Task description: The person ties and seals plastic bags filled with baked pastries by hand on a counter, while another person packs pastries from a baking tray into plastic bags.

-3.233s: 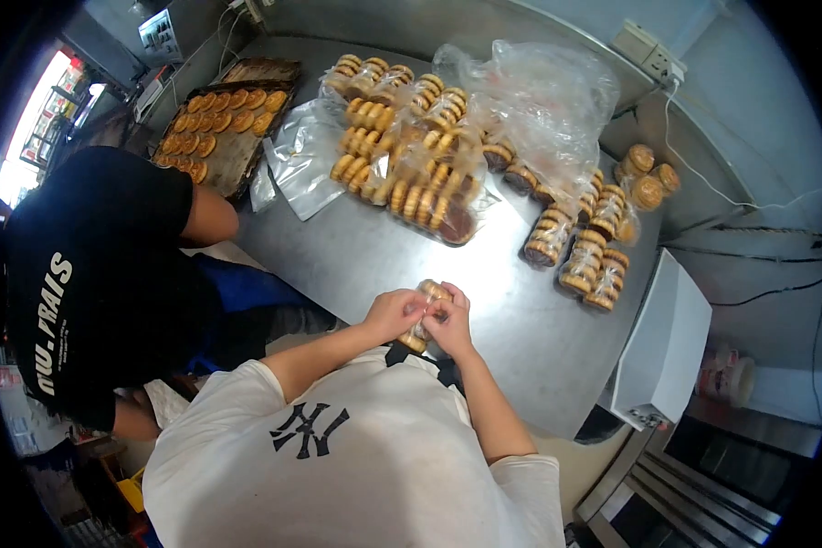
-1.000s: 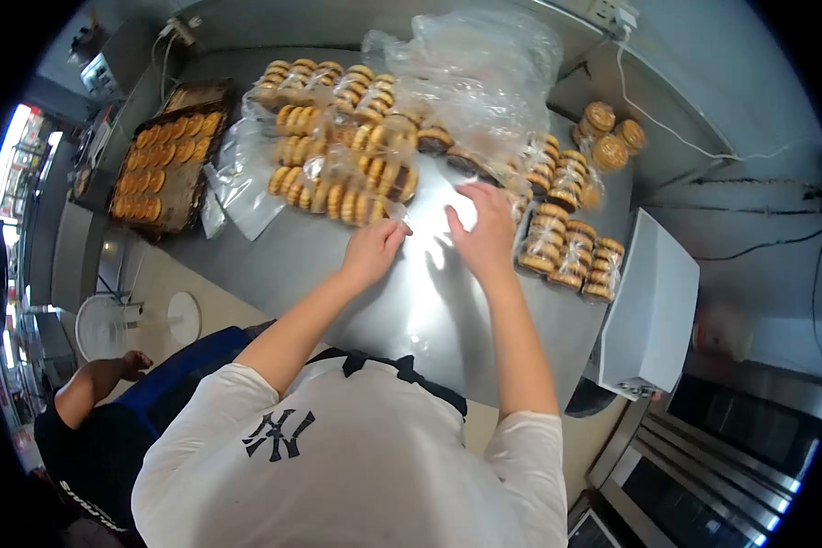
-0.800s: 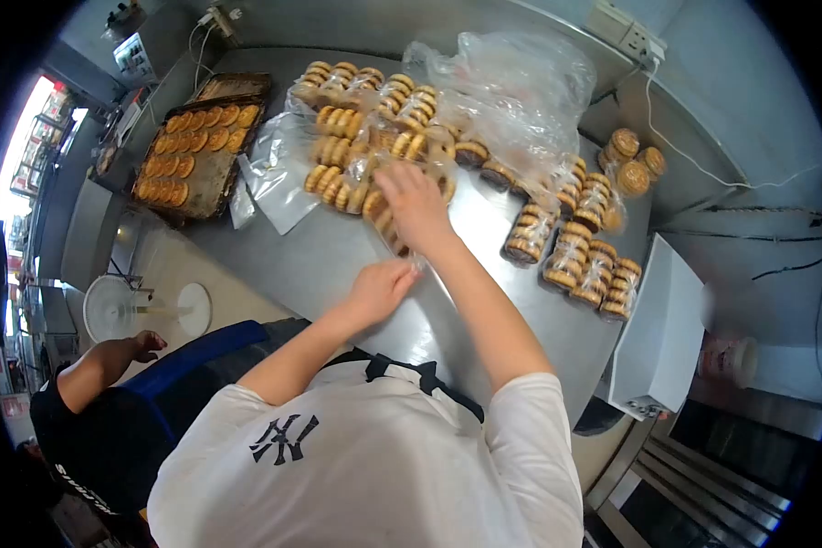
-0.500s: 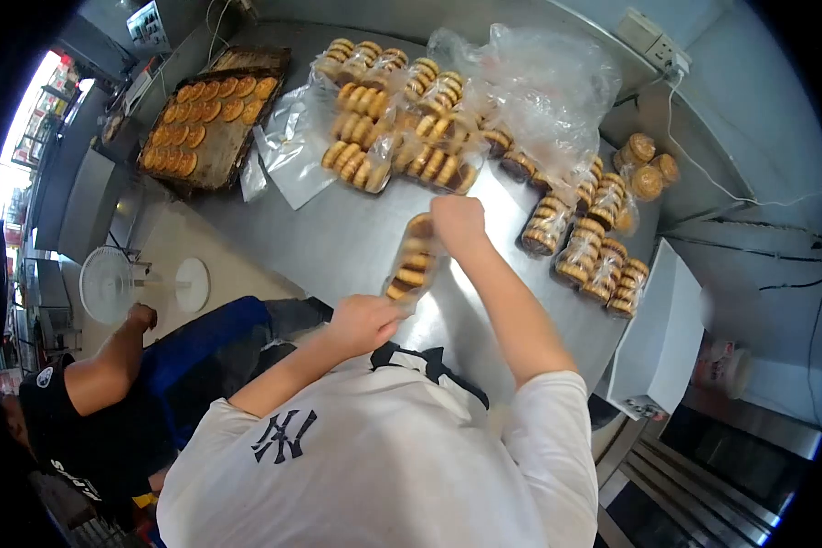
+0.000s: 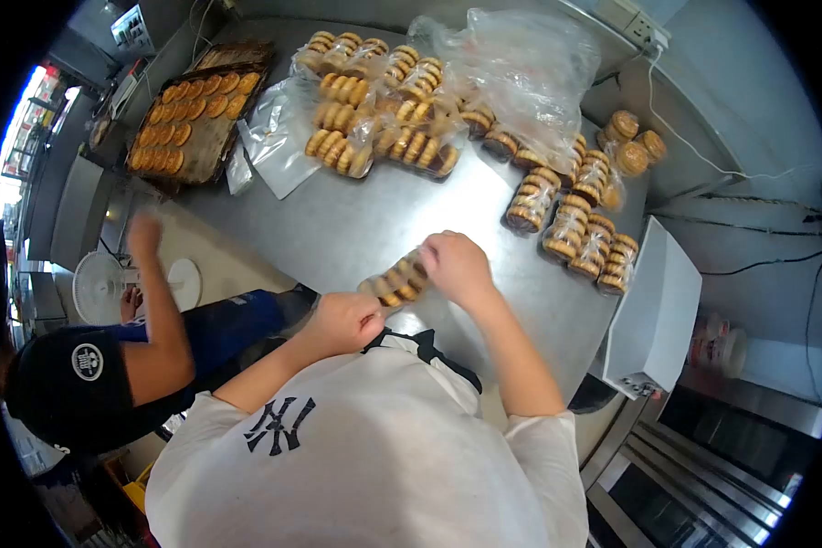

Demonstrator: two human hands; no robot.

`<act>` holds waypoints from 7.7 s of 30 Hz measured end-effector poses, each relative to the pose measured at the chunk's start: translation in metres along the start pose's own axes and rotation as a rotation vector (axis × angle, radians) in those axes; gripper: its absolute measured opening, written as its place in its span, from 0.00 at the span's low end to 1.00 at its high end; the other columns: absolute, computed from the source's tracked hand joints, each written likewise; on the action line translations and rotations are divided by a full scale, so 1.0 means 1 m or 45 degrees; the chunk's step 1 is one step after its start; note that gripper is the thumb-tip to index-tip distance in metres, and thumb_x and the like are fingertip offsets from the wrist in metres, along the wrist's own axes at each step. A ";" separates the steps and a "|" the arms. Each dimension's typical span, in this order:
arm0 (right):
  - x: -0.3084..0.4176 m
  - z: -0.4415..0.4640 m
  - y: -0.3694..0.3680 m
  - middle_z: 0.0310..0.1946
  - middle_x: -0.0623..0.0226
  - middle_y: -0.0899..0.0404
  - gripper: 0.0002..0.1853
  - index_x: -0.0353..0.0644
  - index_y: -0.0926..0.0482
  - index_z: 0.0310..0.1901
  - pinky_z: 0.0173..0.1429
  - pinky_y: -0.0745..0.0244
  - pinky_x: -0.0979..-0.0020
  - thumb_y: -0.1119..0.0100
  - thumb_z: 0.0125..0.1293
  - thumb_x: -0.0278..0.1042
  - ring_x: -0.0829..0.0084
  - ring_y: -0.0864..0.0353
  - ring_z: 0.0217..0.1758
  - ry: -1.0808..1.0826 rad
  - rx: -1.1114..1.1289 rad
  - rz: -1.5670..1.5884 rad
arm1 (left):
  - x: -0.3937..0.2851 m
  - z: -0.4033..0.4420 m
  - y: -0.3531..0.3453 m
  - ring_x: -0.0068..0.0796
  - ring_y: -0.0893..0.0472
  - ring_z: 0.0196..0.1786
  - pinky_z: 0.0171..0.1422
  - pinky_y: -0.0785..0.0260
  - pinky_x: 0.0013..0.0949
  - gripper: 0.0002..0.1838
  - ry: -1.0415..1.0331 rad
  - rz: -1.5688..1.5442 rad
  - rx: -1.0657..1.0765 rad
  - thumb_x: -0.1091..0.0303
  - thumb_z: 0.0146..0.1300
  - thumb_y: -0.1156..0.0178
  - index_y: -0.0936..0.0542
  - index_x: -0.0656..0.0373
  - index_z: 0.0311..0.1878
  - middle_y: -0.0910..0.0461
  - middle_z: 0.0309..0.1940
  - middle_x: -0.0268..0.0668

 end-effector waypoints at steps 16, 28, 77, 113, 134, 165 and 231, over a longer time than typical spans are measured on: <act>-0.023 0.003 -0.014 0.34 0.74 0.20 0.12 0.39 0.20 0.42 0.46 0.30 0.77 0.40 0.69 0.41 0.82 0.25 0.38 -0.493 0.127 1.373 | -0.020 0.015 0.023 0.40 0.22 0.23 0.28 0.31 0.39 0.11 -0.024 -0.166 0.391 0.66 0.55 0.35 0.26 0.56 0.24 0.23 0.21 0.36; 0.045 -0.013 -0.024 0.37 0.65 0.17 0.17 0.35 0.19 0.43 0.51 0.25 0.71 0.45 0.72 0.44 0.74 0.20 0.43 -0.129 0.407 0.893 | -0.008 0.031 -0.048 0.38 0.17 0.42 0.46 0.25 0.42 0.16 0.271 -0.461 0.459 0.68 0.59 0.37 0.22 0.62 0.50 0.18 0.42 0.45; -0.038 -0.030 -0.088 0.51 0.55 0.20 0.14 0.40 0.14 0.42 0.59 0.28 0.67 0.30 0.59 0.39 0.64 0.23 0.56 -0.269 0.080 0.928 | 0.039 0.032 -0.031 0.29 0.23 0.37 0.48 0.36 0.34 0.05 -0.527 0.203 -0.202 0.66 0.54 0.40 0.26 0.51 0.26 0.23 0.33 0.26; -0.045 0.005 -0.102 0.35 0.54 0.15 0.19 0.44 0.18 0.49 0.46 0.20 0.63 0.37 0.56 0.39 0.59 0.14 0.38 -0.485 0.344 0.378 | 0.077 -0.005 -0.095 0.39 0.20 0.41 0.49 0.28 0.38 0.05 0.133 -0.469 -0.044 0.74 0.58 0.35 0.21 0.58 0.36 0.19 0.34 0.37; -0.040 -0.048 -0.152 0.28 0.65 0.19 0.08 0.38 0.18 0.35 0.39 0.25 0.70 0.38 0.67 0.34 0.73 0.22 0.32 -0.399 0.052 0.892 | 0.118 -0.037 -0.123 0.17 0.24 0.33 0.34 0.30 0.26 0.09 1.312 -1.107 0.070 0.63 0.68 0.39 0.23 0.58 0.42 0.21 0.31 0.31; -0.041 -0.055 -0.143 0.27 0.72 0.19 0.08 0.37 0.16 0.38 0.35 0.30 0.76 0.36 0.67 0.34 0.82 0.27 0.28 -0.324 0.027 0.878 | 0.112 -0.023 -0.107 0.27 0.19 0.28 0.34 0.27 0.30 0.09 0.802 -0.860 0.064 0.71 0.59 0.31 0.22 0.61 0.34 0.18 0.28 0.38; -0.041 -0.047 -0.124 0.33 0.65 0.23 0.07 0.41 0.21 0.22 0.47 0.26 0.61 0.33 0.52 0.30 0.60 0.24 0.40 0.103 -0.164 0.158 | 0.107 -0.007 -0.100 0.15 0.22 0.32 0.36 0.29 0.22 0.05 0.937 -1.268 0.371 0.71 0.61 0.32 0.17 0.62 0.34 0.17 0.26 0.27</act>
Point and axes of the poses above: each hand's wrist, its own z-axis towards the middle knuckle, its own y-axis out of the back of the hand, x = y × z, the point moved 3 cm from there along z, towards the middle knuckle
